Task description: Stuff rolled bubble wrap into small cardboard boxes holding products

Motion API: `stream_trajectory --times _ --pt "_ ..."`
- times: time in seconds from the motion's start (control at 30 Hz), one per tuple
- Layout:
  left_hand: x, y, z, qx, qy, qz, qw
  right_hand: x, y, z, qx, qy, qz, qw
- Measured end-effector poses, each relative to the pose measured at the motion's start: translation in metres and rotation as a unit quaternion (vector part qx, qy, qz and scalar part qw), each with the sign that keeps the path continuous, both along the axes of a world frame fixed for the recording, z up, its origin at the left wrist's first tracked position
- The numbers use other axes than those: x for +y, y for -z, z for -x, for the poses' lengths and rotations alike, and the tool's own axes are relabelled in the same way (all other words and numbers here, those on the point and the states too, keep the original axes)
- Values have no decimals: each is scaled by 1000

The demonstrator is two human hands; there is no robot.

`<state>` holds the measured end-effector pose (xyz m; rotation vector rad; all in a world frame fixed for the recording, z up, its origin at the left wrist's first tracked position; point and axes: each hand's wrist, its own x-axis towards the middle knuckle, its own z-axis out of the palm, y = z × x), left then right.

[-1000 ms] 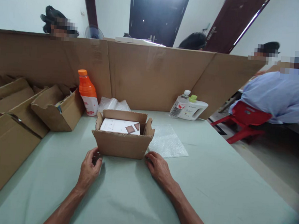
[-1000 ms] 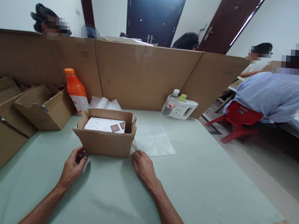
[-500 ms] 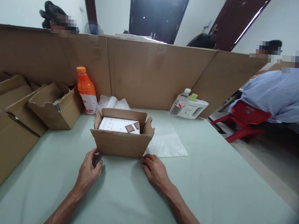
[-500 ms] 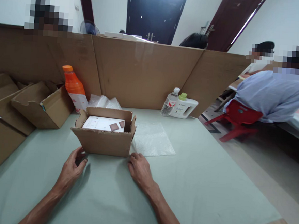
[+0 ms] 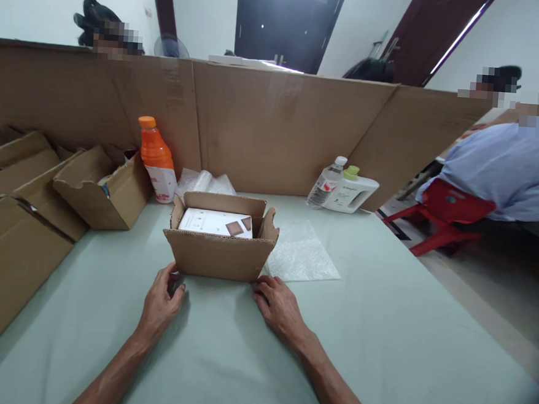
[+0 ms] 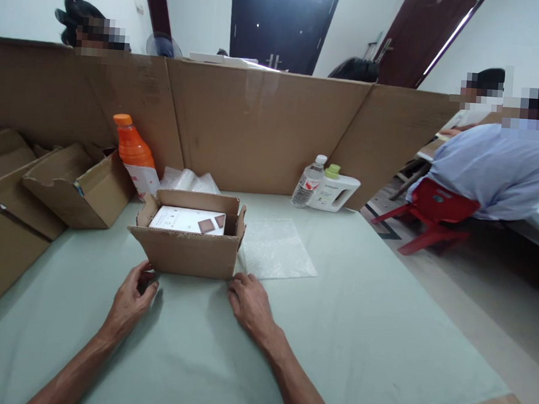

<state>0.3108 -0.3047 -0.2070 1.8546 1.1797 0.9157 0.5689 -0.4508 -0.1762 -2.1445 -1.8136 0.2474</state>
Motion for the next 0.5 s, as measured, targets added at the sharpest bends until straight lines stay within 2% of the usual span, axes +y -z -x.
stream_trajectory --times 0.5 --pt "6 4 1 -9 7 -15 1000 -1 -1 -4 37 -4 -9 999"
